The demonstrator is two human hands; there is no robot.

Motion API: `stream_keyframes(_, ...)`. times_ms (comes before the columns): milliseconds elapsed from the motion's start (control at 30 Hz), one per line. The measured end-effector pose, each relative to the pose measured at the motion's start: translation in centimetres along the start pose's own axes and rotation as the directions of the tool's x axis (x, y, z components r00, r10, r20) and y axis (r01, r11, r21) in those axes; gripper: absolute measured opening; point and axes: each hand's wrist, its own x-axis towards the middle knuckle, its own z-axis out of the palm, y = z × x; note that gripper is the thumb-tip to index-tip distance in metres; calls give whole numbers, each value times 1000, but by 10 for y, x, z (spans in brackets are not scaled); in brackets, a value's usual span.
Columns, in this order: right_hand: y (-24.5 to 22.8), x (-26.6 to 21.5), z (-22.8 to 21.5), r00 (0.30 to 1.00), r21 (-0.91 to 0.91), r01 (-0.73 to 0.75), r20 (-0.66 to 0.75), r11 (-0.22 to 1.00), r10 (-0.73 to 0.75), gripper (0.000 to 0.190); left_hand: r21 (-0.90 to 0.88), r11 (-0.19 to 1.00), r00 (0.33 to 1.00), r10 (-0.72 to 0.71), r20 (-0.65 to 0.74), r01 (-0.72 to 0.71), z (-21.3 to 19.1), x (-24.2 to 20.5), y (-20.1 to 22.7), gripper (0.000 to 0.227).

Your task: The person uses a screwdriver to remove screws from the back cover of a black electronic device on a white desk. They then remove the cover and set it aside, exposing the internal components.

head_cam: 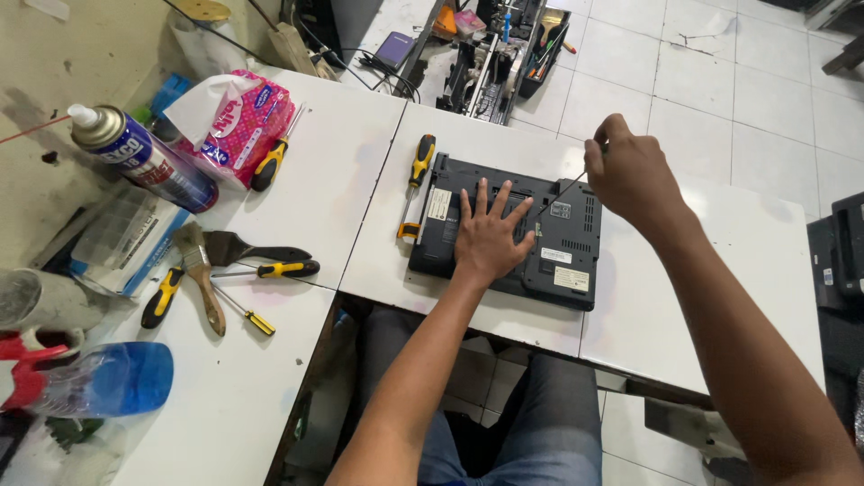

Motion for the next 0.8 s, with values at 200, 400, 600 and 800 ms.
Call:
stream_keyframes(200, -25, -2, -29, 968, -214, 110, 244, 971, -56, 28, 16, 1000, 1000, 1, 1, -1, -1, 0, 0, 60)
stream_keyframes(400, -24, -3, -18, 970, -69, 222, 112, 973, -214, 30, 15, 1000, 1000, 2, -4, -2, 11, 2, -4, 61)
stream_keyframes(600, -22, -2, -28, 978, -43, 196, 78, 980, -192, 40, 33, 999, 1000, 17, -23, -16, 6, -1, -2, 59)
stream_keyframes(800, -20, -8, -12, 930, 117, 367, -51, 923, -363, 47, 35, 999, 1000, 14, -24, -13, 9, 0, -3, 58)
